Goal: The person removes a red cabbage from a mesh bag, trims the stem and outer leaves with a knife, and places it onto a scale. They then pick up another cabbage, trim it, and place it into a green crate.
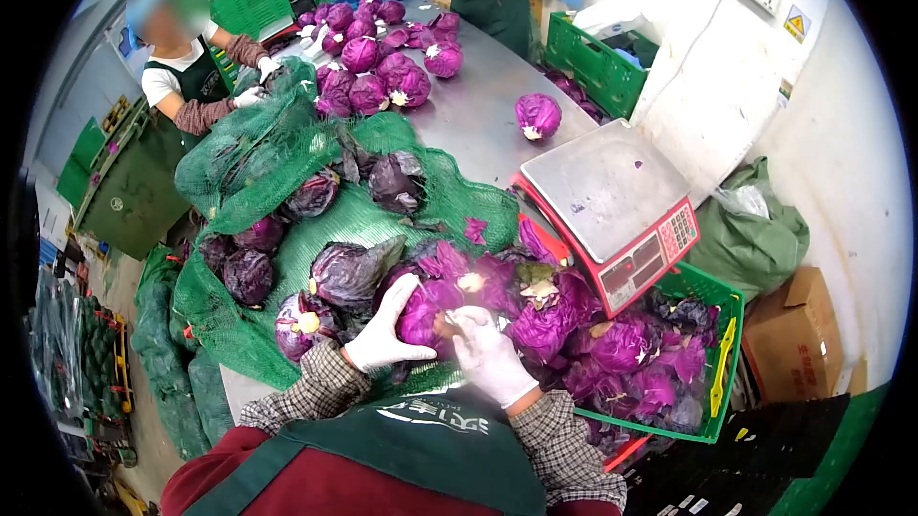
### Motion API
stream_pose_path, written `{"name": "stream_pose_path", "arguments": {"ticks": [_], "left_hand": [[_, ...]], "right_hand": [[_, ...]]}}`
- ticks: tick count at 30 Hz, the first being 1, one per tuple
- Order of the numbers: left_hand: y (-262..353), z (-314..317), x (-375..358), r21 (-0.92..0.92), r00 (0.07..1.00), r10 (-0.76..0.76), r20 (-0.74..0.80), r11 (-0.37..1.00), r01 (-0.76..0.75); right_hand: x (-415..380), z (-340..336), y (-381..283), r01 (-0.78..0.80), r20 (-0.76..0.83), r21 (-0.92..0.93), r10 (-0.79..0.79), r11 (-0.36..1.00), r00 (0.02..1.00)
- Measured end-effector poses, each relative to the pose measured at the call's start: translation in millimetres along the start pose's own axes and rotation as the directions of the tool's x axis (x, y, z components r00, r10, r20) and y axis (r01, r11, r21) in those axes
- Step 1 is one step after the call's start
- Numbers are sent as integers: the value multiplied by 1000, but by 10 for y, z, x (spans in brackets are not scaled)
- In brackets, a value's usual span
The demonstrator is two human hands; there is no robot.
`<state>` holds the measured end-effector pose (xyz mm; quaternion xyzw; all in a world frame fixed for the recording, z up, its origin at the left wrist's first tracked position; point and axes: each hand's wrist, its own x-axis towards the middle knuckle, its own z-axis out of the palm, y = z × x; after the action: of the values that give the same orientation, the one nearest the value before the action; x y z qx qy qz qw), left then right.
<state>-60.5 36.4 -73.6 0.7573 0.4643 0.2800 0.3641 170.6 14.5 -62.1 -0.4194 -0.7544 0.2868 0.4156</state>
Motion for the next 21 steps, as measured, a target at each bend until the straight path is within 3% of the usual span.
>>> {"name": "stream_pose_path", "arguments": {"ticks": [5,10,13,21], "left_hand": [[211,-38,-12,274,984,173,-30,949,-159],[297,64,-123,272,960,240,-141,942,-195],[281,136,-114,381,929,346,-131,883,-275],[391,148,-85,278,926,338,-168,917,-285]], "right_hand": [[3,167,189,-120,-34,-40,118,992,992],[14,134,-5,-217,-45,79,221,973,974],[29,107,9,-123,-1,-81,123,989,992],[-3,134,62,-62,-5,-107,62,992,998]]}}
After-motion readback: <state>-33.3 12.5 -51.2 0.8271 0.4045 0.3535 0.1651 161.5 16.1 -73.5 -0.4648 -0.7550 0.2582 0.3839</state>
